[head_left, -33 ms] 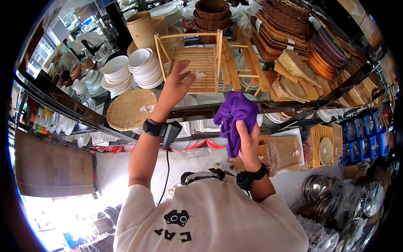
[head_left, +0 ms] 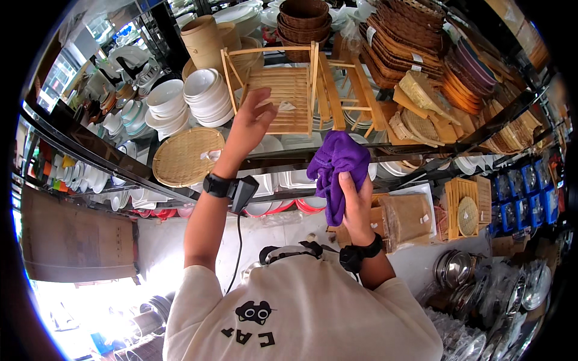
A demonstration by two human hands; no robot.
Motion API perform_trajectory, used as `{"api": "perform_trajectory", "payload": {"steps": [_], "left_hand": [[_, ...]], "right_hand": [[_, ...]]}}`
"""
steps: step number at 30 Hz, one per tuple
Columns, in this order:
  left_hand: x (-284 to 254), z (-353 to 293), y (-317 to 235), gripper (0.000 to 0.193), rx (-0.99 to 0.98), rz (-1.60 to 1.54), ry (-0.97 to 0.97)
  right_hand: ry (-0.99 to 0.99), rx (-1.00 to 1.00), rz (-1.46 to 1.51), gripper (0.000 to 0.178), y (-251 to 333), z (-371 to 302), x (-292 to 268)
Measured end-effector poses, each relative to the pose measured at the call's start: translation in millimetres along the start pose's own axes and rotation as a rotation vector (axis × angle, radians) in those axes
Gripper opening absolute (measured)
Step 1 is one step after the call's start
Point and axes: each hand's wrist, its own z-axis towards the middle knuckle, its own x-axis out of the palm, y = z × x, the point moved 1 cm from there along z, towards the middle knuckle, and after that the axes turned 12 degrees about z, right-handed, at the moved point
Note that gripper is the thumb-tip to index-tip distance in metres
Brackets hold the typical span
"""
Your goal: The person wipes various woven baskets and wooden trays with a purple cloth. They pick up each item from a shelf, wipe it on both sides, and place it back on the shelf. The task is performed one item at a time in a repetitive manner.
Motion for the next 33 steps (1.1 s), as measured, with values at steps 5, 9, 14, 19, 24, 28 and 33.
{"api": "perform_trajectory", "payload": {"steps": [5, 9, 14, 19, 24, 28, 33], "left_hand": [[-45.9, -53.9, -9.0, 0.023, -0.198, -0.136, 0.331], [-82.4, -119.1, -6.8, 0.023, -0.391, -0.152, 0.439], [-125.9, -178.8, 37.6, 0.03, -0.73, -0.185, 0.312], [-151.1, -188.3, 66.4, 0.047, -0.828, -0.507, -0.083], [-158.4, -174.4, 72.7, 0.05, -0.803, -0.748, -0.234], [-163.7, -180.0, 90.7, 0.046, -0.801, -0.661, -0.266], [-164.8, -170.8, 91.6, 0.04, -0.799, -0.829, -0.253]], "right_hand": [[-0.002, 0.056, -0.059, 0.032, -15.9, 0.1, -12.7], [0.045, 0.116, -0.078, 0.033, -32.3, -0.9, -11.8], [0.115, 0.138, -0.18, 0.031, -41.3, -2.0, -0.2], [0.165, 0.225, -0.148, 0.032, -60.8, -4.4, -1.2], [0.206, 0.189, -0.28, 0.033, -65.1, -7.6, 7.4], [0.253, 0.18, -0.395, 0.031, -65.3, -8.4, 8.0], [0.236, 0.189, -0.422, 0.03, -73.6, -12.4, -0.5]]}}
